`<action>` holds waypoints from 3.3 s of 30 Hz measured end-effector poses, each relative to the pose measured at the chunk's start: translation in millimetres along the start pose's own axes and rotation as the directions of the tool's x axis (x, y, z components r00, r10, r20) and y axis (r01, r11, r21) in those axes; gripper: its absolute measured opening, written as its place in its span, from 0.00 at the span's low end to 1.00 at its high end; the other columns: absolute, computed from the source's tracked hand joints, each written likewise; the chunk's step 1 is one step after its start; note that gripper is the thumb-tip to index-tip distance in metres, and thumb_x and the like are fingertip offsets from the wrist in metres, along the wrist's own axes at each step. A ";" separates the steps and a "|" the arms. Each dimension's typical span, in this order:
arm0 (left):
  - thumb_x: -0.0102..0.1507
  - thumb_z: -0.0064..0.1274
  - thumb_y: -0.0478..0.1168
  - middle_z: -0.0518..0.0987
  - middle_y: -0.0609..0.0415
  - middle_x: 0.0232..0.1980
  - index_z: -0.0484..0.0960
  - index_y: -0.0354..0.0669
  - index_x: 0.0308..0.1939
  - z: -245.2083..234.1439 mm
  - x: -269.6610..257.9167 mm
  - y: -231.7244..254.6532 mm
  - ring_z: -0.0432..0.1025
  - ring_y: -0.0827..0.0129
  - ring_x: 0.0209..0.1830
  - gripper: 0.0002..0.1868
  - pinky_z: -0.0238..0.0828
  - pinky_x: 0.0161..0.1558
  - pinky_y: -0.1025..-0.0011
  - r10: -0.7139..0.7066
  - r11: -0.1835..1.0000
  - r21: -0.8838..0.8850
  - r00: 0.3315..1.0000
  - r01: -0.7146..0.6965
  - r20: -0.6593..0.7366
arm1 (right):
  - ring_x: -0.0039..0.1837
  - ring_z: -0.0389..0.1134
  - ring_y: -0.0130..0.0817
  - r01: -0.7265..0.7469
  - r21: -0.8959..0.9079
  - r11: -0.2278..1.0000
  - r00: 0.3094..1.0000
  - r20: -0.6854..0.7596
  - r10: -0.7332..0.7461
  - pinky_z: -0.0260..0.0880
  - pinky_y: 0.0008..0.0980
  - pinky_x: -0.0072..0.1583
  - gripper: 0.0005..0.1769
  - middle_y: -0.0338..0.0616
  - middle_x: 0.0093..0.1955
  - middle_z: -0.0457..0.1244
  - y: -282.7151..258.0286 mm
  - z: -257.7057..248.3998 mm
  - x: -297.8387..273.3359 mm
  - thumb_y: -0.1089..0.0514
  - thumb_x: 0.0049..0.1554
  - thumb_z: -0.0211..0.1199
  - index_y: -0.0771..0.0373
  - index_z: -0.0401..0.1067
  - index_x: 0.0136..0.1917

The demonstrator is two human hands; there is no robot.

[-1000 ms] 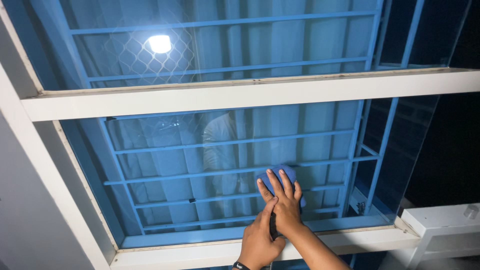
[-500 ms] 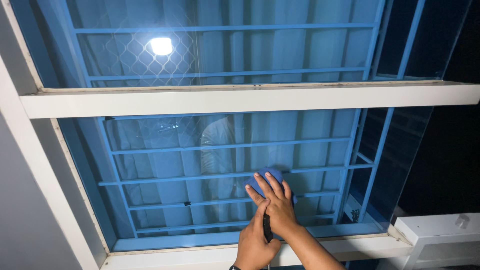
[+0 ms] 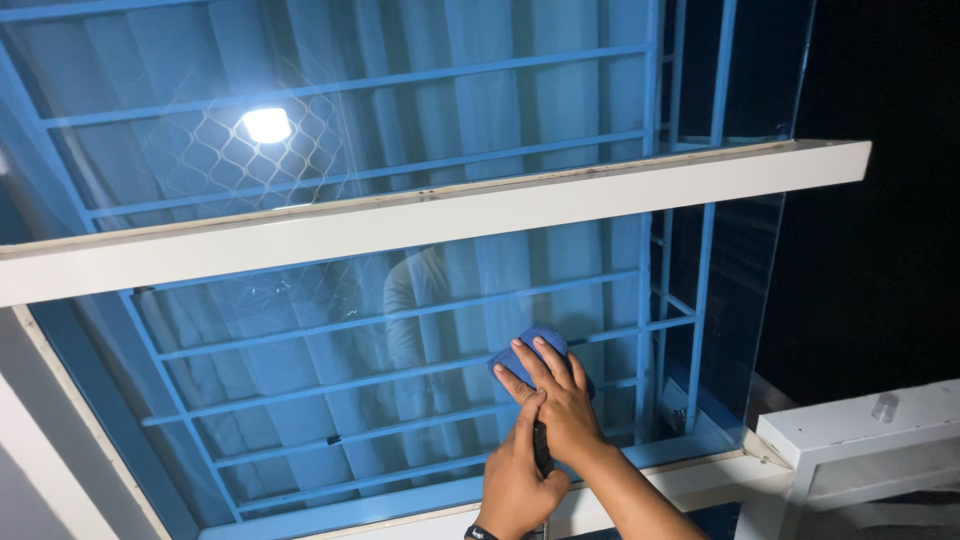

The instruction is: The person wipes the white frame and glass of a blue-tinted window using a cloth and a spray bottle.

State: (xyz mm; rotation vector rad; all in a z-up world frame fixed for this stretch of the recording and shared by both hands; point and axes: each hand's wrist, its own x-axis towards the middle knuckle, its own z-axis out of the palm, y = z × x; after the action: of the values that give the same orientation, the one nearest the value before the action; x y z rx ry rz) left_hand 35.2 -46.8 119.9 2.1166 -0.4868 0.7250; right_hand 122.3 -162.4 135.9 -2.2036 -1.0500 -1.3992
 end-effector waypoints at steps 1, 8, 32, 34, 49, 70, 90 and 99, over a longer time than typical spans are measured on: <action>0.45 0.54 0.34 0.81 0.41 0.43 0.60 0.51 0.75 2.1 2.1 2.8 0.77 0.45 0.37 0.51 0.75 0.40 0.55 0.002 1.000 0.001 1.000 -0.002 0.007 | 0.82 0.44 0.48 -0.011 0.000 1.000 1.000 -0.016 0.011 0.41 0.57 0.76 0.34 0.43 0.82 0.49 3.4 -1.2 -1.4 0.53 0.54 0.59 0.41 0.66 0.74; 0.45 0.55 0.34 0.81 0.41 0.47 0.62 0.54 0.74 7.7 16.4 18.4 0.78 0.44 0.39 0.50 0.76 0.41 0.55 0.080 0.997 0.008 0.997 -0.080 0.024 | 0.82 0.42 0.54 -0.096 0.012 0.995 0.990 -0.101 0.097 0.40 0.59 0.75 0.38 0.48 0.83 0.45 18.0 -6.6 -3.8 0.52 0.53 0.60 0.42 0.61 0.77; 0.45 0.55 0.35 0.80 0.46 0.45 0.63 0.58 0.74 -88.9 10.6 4.1 0.77 0.48 0.36 0.50 0.75 0.39 0.54 0.004 0.995 0.096 0.999 -0.001 -0.036 | 0.81 0.44 0.55 -0.008 -0.110 0.994 0.987 -0.158 -0.010 0.39 0.66 0.72 0.41 0.49 0.81 0.49 -51.6 26.1 65.1 0.46 0.51 0.60 0.45 0.60 0.78; 0.45 0.55 0.35 0.80 0.45 0.46 0.62 0.57 0.74 -88.6 10.2 3.0 0.78 0.49 0.37 0.50 0.76 0.40 0.55 0.005 0.997 0.076 0.999 -0.002 -0.043 | 0.81 0.45 0.54 0.019 -0.115 0.993 0.989 -0.142 -0.036 0.39 0.66 0.72 0.41 0.48 0.81 0.49 -50.4 25.1 66.8 0.46 0.51 0.60 0.44 0.61 0.77; 0.45 0.57 0.36 0.81 0.43 0.47 0.59 0.53 0.75 -52.9 35.1 21.5 0.77 0.46 0.41 0.52 0.75 0.43 0.54 0.049 0.996 0.079 0.999 -0.047 -0.020 | 0.82 0.43 0.51 0.064 -0.061 0.996 0.996 -0.062 -0.068 0.39 0.60 0.76 0.34 0.46 0.83 0.47 -6.8 -9.1 65.3 0.51 0.57 0.56 0.38 0.62 0.77; 0.47 0.60 0.39 0.80 0.40 0.43 0.60 0.61 0.75 -45.3 71.9 61.4 0.77 0.41 0.37 0.51 0.76 0.39 0.51 0.156 0.950 0.256 0.983 -0.177 0.100 | 0.82 0.40 0.59 -0.188 -0.103 0.977 0.958 -0.237 0.159 0.37 0.64 0.75 0.40 0.53 0.83 0.43 23.0 -20.8 64.9 0.49 0.54 0.58 0.46 0.58 0.79; 0.45 0.56 0.37 0.81 0.44 0.44 0.58 0.61 0.76 -116.3 54.8 34.4 0.78 0.46 0.36 0.53 0.76 0.39 0.53 0.080 0.975 0.209 0.996 -0.073 -0.027 | 0.82 0.40 0.58 -0.011 -0.137 0.990 0.985 -0.170 -0.013 0.37 0.68 0.72 0.44 0.50 0.82 0.44 -41.2 -3.0 121.8 0.49 0.49 0.62 0.45 0.57 0.79; 0.45 0.58 0.36 0.80 0.41 0.45 0.56 0.54 0.77 -107.4 57.5 32.5 0.78 0.45 0.38 0.54 0.76 0.40 0.52 0.091 0.983 0.166 0.991 -0.074 -0.095 | 0.82 0.42 0.54 0.157 -0.092 0.983 0.984 -0.074 -0.164 0.38 0.66 0.73 0.39 0.49 0.82 0.46 -28.7 -14.3 132.0 0.47 0.53 0.61 0.39 0.59 0.78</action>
State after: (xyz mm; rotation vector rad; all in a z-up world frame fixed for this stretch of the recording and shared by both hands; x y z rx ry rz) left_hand 25.5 16.0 228.9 2.2062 -0.4759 0.9443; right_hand 124.9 -97.9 255.4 -2.1415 -1.1814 -1.6170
